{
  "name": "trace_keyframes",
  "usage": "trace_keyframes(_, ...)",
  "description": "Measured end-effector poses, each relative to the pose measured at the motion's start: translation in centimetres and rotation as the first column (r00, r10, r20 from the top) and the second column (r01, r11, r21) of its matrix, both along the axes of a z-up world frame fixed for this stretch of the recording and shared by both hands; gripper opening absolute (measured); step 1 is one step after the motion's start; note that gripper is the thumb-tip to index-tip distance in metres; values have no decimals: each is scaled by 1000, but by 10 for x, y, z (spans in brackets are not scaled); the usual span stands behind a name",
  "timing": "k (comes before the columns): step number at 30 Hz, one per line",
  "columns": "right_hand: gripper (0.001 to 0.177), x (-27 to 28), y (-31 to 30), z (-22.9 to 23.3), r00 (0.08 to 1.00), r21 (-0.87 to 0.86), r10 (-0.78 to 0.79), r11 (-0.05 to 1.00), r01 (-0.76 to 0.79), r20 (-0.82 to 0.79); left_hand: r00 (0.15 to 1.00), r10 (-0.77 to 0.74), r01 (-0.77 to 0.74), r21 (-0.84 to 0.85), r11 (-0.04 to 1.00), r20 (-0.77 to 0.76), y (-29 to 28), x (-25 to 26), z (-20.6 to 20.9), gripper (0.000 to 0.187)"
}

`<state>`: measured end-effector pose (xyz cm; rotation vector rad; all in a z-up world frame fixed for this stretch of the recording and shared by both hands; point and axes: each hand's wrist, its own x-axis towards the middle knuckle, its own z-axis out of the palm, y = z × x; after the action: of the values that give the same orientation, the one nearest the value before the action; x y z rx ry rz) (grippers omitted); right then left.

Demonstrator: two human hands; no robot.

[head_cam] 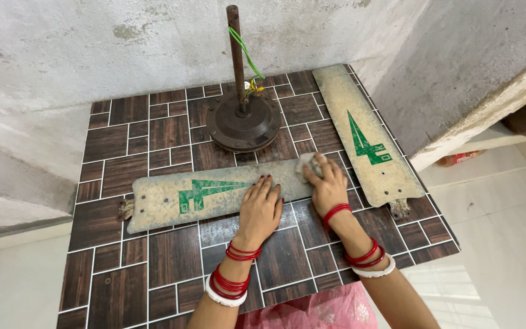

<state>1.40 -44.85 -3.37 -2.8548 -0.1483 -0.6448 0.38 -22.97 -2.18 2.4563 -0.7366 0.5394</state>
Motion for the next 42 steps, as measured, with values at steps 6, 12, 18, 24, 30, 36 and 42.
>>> trace_keyframes(6,60,-4,-3,5,994,-22,54,998,-52,100,1000,-1,1,1,1000,9,-1,1,0,34)
trace_keyframes(12,59,3,-5,0,998,28,49,998,-50,47,1000,-6,6,10,1000,21,0,1,-2,34)
trace_keyframes(18,64,0,-9,3,992,68,97,992,-102,77,1000,-2,2,6,1000,4,0,1,-3,34)
trace_keyframes(24,53,-4,3,15,996,72,82,994,-85,45,1000,-2,2,29,1000,8,0,2,-5,35)
trace_keyframes(30,54,-12,1,26,999,109,-4,994,1,31,1000,-4,4,11,1000,-2,0,1,-2,34)
trace_keyframes(36,46,-14,9,24,973,123,226,965,-231,56,1000,1,-1,9,1000,16,1,0,0,34)
trace_keyframes(42,50,-12,4,24,989,45,-129,991,126,74,1000,-1,1,11,1000,28,2,1,0,34)
